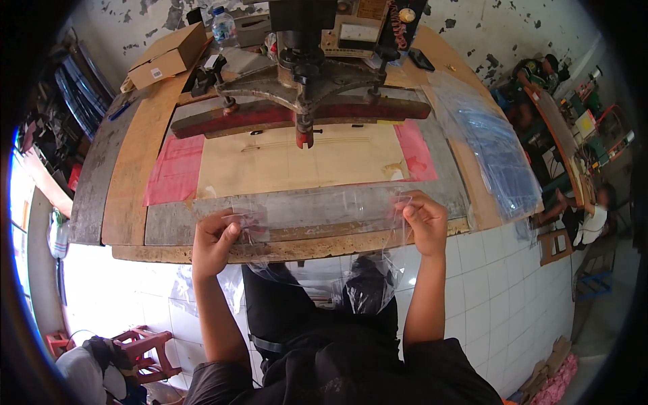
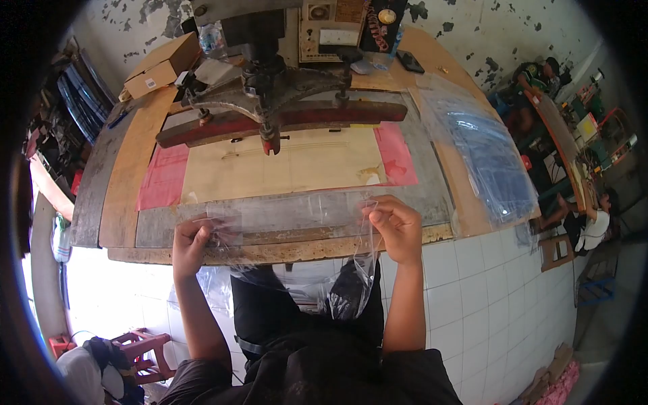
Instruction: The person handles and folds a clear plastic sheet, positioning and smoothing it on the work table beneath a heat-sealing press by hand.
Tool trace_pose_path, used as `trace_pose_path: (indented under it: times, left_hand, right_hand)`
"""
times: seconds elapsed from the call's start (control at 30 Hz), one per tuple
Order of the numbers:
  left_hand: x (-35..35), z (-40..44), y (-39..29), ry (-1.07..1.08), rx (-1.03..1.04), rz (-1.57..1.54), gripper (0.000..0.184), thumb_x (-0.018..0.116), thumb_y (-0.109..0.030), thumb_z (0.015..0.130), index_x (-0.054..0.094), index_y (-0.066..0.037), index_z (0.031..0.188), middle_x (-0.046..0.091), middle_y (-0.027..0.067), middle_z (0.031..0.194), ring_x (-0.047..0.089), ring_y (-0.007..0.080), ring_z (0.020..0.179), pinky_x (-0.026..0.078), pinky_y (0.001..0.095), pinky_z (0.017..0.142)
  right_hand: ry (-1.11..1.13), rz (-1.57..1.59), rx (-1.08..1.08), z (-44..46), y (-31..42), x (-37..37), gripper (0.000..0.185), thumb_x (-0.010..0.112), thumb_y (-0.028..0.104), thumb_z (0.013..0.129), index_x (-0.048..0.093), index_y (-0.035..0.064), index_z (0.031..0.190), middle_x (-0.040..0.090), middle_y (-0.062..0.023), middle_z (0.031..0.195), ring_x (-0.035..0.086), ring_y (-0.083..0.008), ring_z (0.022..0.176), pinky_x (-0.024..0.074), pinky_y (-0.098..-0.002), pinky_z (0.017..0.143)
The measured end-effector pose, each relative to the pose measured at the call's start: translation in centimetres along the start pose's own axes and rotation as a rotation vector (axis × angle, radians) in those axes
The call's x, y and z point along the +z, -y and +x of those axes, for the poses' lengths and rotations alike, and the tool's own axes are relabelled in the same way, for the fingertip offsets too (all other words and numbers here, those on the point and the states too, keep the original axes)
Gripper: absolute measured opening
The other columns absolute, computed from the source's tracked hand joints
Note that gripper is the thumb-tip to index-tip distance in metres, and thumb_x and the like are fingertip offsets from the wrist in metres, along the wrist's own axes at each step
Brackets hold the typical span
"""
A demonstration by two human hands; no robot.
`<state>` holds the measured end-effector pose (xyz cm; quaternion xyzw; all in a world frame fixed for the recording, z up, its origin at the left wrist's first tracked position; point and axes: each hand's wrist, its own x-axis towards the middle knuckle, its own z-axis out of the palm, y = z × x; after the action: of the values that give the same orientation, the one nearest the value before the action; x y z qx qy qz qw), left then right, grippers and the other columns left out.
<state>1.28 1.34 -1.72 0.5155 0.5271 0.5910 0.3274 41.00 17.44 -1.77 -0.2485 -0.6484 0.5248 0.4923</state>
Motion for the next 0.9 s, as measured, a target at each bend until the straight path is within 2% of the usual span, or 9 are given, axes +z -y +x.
trace_pose_path:
  times: [0.1, 0.2, 0.27, 0.33, 0.47, 0.6, 0.67, 0.73, 0.9]
  left_hand:
    - [0.1, 0.5, -0.8, 0.077, 0.071, 0.144, 0.034, 0.07, -0.026, 0.104, 0.078, 0.006, 0.102, 0.079, 0.0115, 0.093, 0.066, 0.0139, 0.078, 0.055, 0.0338, 0.079]
    - [1.1, 0.4, -2.3, 0.058, 0.031, 0.181, 0.043, 0.064, -0.031, 0.108, 0.074, 0.01, 0.105, 0.079, 0.0164, 0.101, 0.074, 0.0177, 0.083, 0.058, 0.0326, 0.079]
    - [1.1, 0.1, -1.8, -0.074, -0.118, 0.032, 0.036, 0.064, -0.026, 0.108, 0.076, 0.007, 0.103, 0.079, 0.0119, 0.097, 0.066, 0.0103, 0.074, 0.055, 0.0282, 0.07]
    - [0.8, 0.0, -1.1, -0.117, -0.121, 0.0, 0.037, 0.062, -0.027, 0.109, 0.076, 0.007, 0.103, 0.079, 0.0108, 0.094, 0.066, 0.0092, 0.071, 0.054, 0.0263, 0.066]
    - [0.4, -0.1, -1.2, -0.21, -0.153, -0.014, 0.038, 0.059, -0.029, 0.111, 0.076, 0.005, 0.105, 0.076, 0.0075, 0.081, 0.063, 0.0078, 0.062, 0.052, 0.0236, 0.059]
    - [0.6, 0.0, -1.4, -0.225, -0.18, -0.065, 0.039, 0.059, -0.03, 0.111, 0.076, 0.004, 0.105, 0.073, 0.0057, 0.074, 0.065, 0.0082, 0.062, 0.051, 0.023, 0.057]
    - [0.4, 0.0, -0.8, -0.197, -0.214, -0.065, 0.04, 0.058, -0.032, 0.112, 0.072, 0.005, 0.104, 0.077, 0.0125, 0.097, 0.074, 0.0149, 0.072, 0.058, 0.0266, 0.061]
    - [0.3, 0.0, -0.8, -0.169, -0.201, -0.064, 0.04, 0.058, -0.032, 0.112, 0.071, 0.005, 0.103, 0.077, 0.0132, 0.101, 0.075, 0.0156, 0.073, 0.058, 0.027, 0.062]
    - [0.6, 0.1, -0.9, -0.111, -0.134, -0.064, 0.039, 0.058, -0.031, 0.112, 0.071, 0.005, 0.104, 0.078, 0.0136, 0.105, 0.075, 0.0156, 0.076, 0.059, 0.0274, 0.064]
  right_hand:
    - [-0.054, -0.052, -0.033, -0.1, -0.4, -0.1, 0.024, 0.077, 0.019, 0.1, 0.075, -0.0048, 0.102, 0.073, -0.0129, 0.113, 0.07, -0.019, 0.096, 0.0576, -0.033, 0.084]
    - [-0.028, -0.083, -0.031, -0.3, -0.9, -1.0, 0.025, 0.077, 0.019, 0.099, 0.074, -0.0057, 0.104, 0.072, -0.0128, 0.111, 0.07, -0.0196, 0.095, 0.0582, -0.0335, 0.085]
    - [0.019, -0.038, 0.005, -0.3, -0.9, -1.0, 0.026, 0.078, 0.018, 0.098, 0.074, -0.0063, 0.107, 0.072, -0.0126, 0.11, 0.069, -0.0201, 0.095, 0.0587, -0.0343, 0.087]
    - [0.187, 0.131, -0.041, 0.5, 1.3, 0.3, 0.03, 0.079, 0.016, 0.097, 0.073, -0.0071, 0.115, 0.073, -0.0106, 0.106, 0.07, -0.0206, 0.097, 0.0589, -0.0343, 0.089]
    - [0.204, 0.203, 0.032, 0.1, 1.9, 1.2, 0.032, 0.078, 0.01, 0.096, 0.073, -0.0067, 0.122, 0.074, -0.0093, 0.107, 0.071, -0.0178, 0.092, 0.059, -0.0317, 0.086]
    - [0.097, 0.014, 0.043, -0.5, -0.1, -0.1, 0.025, 0.077, 0.009, 0.097, 0.075, -0.006, 0.116, 0.076, -0.0089, 0.103, 0.07, -0.0137, 0.084, 0.0592, -0.0293, 0.081]
    - [0.068, -0.043, -0.011, -0.6, -0.4, -0.3, 0.023, 0.077, 0.01, 0.098, 0.075, -0.0058, 0.114, 0.077, -0.0082, 0.1, 0.069, -0.012, 0.081, 0.0586, -0.0278, 0.079]
    - [0.004, -0.124, -0.003, -0.7, -0.3, -0.2, 0.022, 0.077, 0.016, 0.099, 0.076, -0.0051, 0.105, 0.076, -0.0051, 0.092, 0.069, -0.0099, 0.082, 0.0557, -0.0255, 0.074]
    - [-0.038, -0.127, -0.012, -0.3, 0.2, 0.4, 0.027, 0.074, 0.024, 0.103, 0.072, -0.0024, 0.1, 0.074, -0.0037, 0.091, 0.064, -0.0068, 0.079, 0.0508, -0.0233, 0.07]
